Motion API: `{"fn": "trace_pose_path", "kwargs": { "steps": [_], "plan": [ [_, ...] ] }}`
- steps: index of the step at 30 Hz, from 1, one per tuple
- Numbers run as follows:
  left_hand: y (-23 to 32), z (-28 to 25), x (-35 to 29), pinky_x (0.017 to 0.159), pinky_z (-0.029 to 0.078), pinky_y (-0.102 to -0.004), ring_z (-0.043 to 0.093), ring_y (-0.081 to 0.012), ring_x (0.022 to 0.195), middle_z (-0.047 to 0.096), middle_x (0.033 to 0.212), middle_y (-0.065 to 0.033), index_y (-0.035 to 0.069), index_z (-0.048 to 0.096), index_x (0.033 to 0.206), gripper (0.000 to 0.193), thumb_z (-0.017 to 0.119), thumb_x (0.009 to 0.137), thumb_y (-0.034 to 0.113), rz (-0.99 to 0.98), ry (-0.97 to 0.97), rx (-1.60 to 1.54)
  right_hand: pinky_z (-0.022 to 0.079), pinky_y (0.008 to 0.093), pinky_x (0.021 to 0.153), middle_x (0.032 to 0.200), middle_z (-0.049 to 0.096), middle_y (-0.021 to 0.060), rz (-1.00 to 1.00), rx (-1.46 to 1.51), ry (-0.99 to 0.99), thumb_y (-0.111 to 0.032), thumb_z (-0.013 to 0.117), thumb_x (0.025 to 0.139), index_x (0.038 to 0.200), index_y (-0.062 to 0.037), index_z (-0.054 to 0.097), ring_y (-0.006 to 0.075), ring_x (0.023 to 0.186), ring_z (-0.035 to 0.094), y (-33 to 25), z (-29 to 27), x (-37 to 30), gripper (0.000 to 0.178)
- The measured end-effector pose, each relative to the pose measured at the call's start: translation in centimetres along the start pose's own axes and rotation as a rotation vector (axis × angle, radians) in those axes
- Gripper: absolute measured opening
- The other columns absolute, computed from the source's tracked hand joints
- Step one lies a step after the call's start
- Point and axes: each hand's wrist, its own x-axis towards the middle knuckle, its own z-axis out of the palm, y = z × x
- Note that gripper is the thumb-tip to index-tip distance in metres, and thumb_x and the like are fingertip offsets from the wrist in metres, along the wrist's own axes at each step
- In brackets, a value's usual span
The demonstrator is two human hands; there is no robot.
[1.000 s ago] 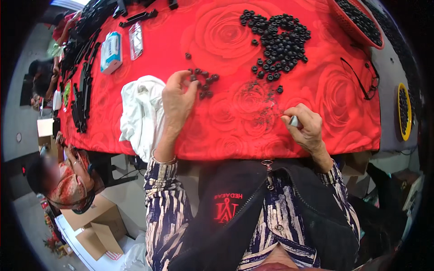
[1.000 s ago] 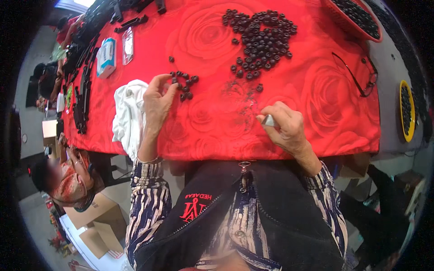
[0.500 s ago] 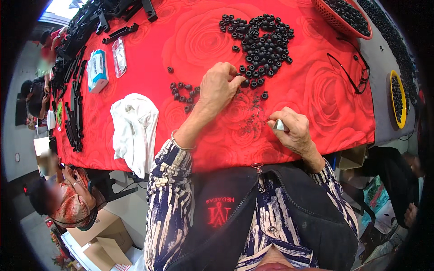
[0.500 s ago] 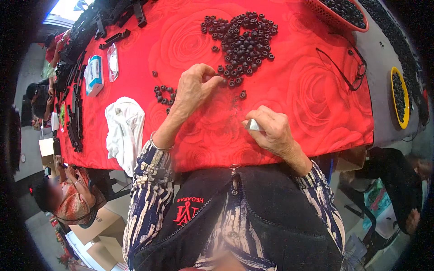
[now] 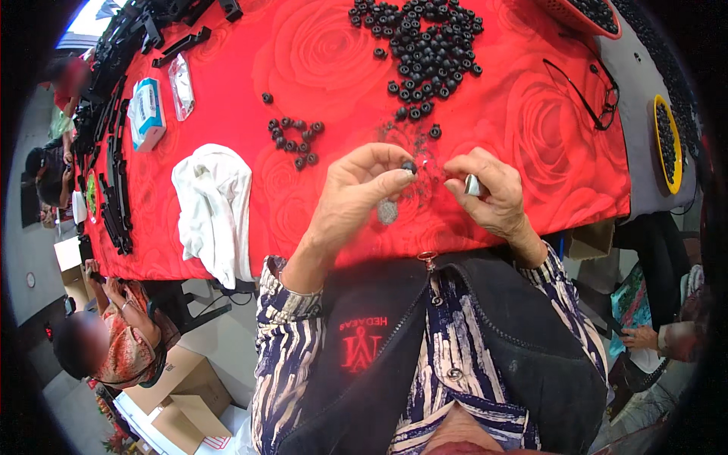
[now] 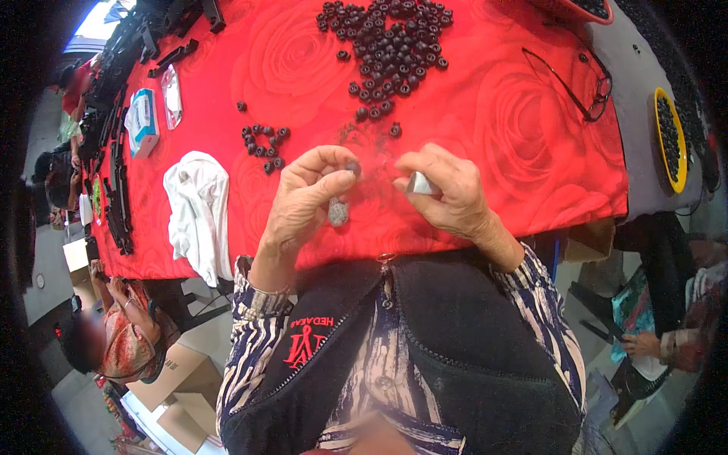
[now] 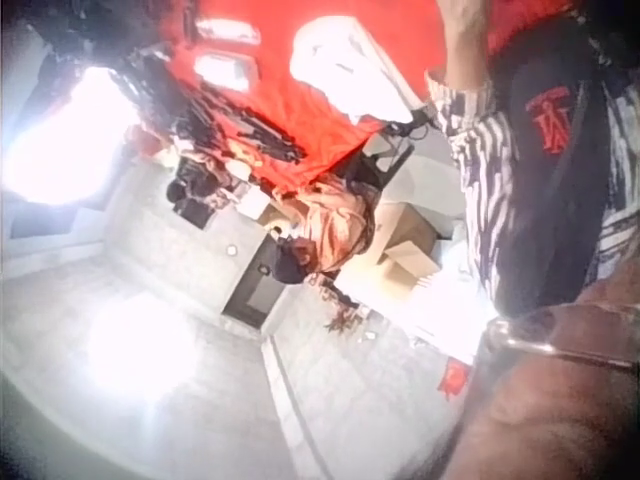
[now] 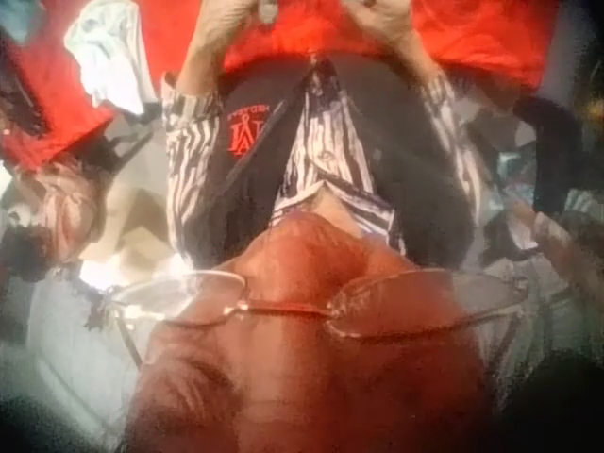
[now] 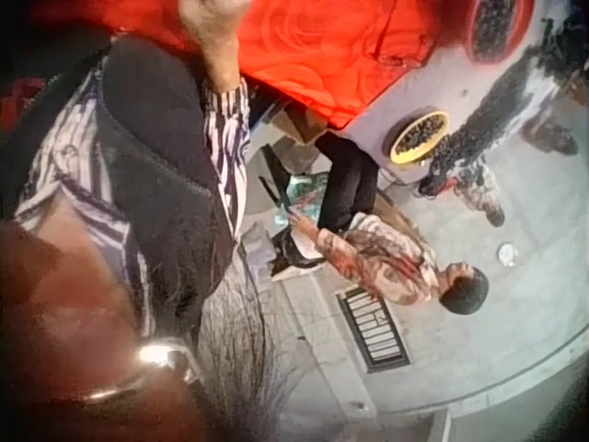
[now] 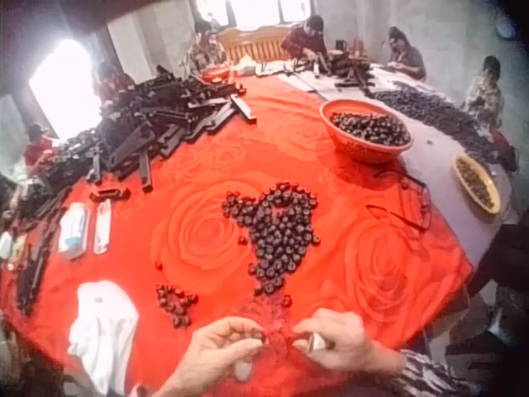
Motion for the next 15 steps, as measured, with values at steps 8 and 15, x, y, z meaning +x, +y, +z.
{"fn": "trace_pose_path", "kwargs": {
  "steps": [8,15],
  "plan": [
    [-2.6,0.6,-2.1,0.064,0.044,-0.0199,0.053,-0.0066,0.073,0.06,0.085,-0.0026,-0.002,0.059,0.101,0.021,0.064,0.082,0.005,-0.124,-0.061,-0.217,0.042,0.0271,0.053,0.073,0.055,0.0072,-0.04,0.223,-0.188,0.003,0.068,0.07,0.098,-0.0001,0.062,0.0165,0.061,0.054,-1.6,0.7,0.8,0.03],
    [-2.2,0.1,-2.9,0.061,0.043,-0.0193,0.05,-0.0062,0.069,0.058,0.081,-0.0027,-0.005,0.058,0.103,0.026,0.064,0.083,0.011,-0.315,-0.229,-0.292,0.045,0.0294,0.053,0.074,0.06,0.0104,-0.095,0.249,-0.297,0.002,0.07,0.069,0.095,0.0013,0.062,0.0208,0.063,0.058,-2.1,0.1,0.5,0.027]
  ]
}}
